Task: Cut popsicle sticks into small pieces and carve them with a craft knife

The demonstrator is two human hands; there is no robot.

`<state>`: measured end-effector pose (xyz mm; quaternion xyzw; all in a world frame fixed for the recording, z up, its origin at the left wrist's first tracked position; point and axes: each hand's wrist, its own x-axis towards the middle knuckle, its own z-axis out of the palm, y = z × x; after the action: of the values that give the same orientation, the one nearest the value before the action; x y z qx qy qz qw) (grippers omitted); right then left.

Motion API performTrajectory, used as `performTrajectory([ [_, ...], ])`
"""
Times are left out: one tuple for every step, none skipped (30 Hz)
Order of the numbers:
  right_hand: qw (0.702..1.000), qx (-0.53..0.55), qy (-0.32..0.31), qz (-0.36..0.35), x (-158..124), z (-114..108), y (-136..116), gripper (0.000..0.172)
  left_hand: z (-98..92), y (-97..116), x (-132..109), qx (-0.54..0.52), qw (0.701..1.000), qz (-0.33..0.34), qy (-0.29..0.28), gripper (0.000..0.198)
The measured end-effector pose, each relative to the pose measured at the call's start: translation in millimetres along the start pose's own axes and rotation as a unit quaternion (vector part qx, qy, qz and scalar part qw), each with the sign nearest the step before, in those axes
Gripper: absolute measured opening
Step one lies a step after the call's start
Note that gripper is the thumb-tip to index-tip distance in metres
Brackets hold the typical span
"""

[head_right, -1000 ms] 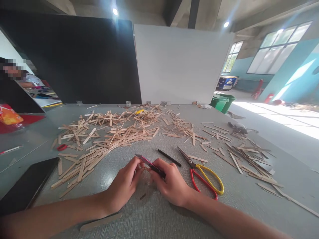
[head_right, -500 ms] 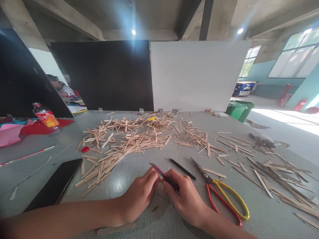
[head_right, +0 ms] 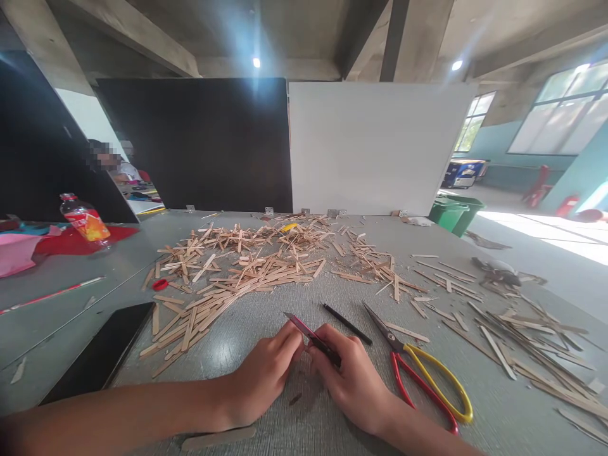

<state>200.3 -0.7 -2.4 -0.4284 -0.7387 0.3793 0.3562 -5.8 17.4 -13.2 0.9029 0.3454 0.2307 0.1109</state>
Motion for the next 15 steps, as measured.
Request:
performTrajectory([
  [1.000, 0.005, 0.001, 0.003, -0.1, 0.1, 0.5, 0.029, 0.1, -0.3, 0.3, -0.002, 1.000, 0.001, 0.000, 0.053],
  [1.000, 0.010, 0.004, 0.006, -0.2, 0.2, 1.1, 0.029, 0.2, -0.6, 0.7, -0.005, 1.000, 0.001, 0.001, 0.053],
  [1.000, 0.014, 0.009, 0.007, -0.1, 0.3, 1.9, 0.029, 0.4, -0.9, 0.9, -0.008, 1.000, 0.001, 0.003, 0.052],
  [1.000, 0.016, 0.016, 0.008, 0.0, 0.3, 2.9, 0.029, 0.5, -1.3, 1.1, -0.011, 1.000, 0.000, 0.005, 0.051],
  [1.000, 0.017, 0.025, 0.009, 0.3, 0.3, 3.9, 0.030, 0.7, -1.6, 1.2, -0.014, 1.000, 0.000, 0.007, 0.050],
  [0.999, 0.019, 0.033, 0.009, 0.8, 0.4, 4.9, 0.030, 0.9, -1.8, 1.2, -0.017, 1.000, 0.000, 0.009, 0.049],
  [0.999, 0.024, 0.038, 0.012, 1.3, 0.6, 5.8, 0.030, 1.0, -2.0, 1.2, -0.021, 1.000, 0.002, 0.010, 0.049],
  [0.999, 0.033, 0.041, 0.015, 1.9, 0.9, 6.6, 0.030, 1.1, -2.0, 1.2, -0.025, 1.000, 0.005, 0.011, 0.048],
  [0.998, 0.045, 0.042, 0.019, 2.5, 1.3, 7.1, 0.030, 1.1, -1.8, 1.2, -0.030, 0.999, 0.008, 0.012, 0.047],
  [0.997, 0.055, 0.041, 0.023, 3.0, 1.7, 7.4, 0.030, 0.9, -1.5, 1.1, -0.034, 0.999, 0.011, 0.011, 0.046],
  [0.997, 0.064, 0.041, 0.026, 3.5, 2.1, 7.5, 0.030, 0.6, -1.1, 1.0, -0.039, 0.999, 0.013, 0.012, 0.046],
  [0.996, 0.069, 0.041, 0.029, 3.8, 2.4, 7.5, 0.030, 0.1, -0.7, 1.0, -0.043, 0.999, 0.014, 0.013, 0.045],
  [0.996, 0.073, 0.042, 0.031, 4.1, 2.7, 7.4, 0.030, -0.4, -0.2, 0.9, -0.047, 0.999, 0.013, 0.016, 0.046],
  [0.996, 0.075, 0.043, 0.031, 4.2, 2.7, 7.3, 0.030, -1.1, 0.2, 0.8, -0.050, 0.998, 0.010, 0.019, 0.046],
  [0.996, 0.076, 0.043, 0.031, 4.3, 2.7, 7.3, 0.030, -1.7, 0.6, 0.6, -0.054, 0.998, 0.007, 0.022, 0.047],
])
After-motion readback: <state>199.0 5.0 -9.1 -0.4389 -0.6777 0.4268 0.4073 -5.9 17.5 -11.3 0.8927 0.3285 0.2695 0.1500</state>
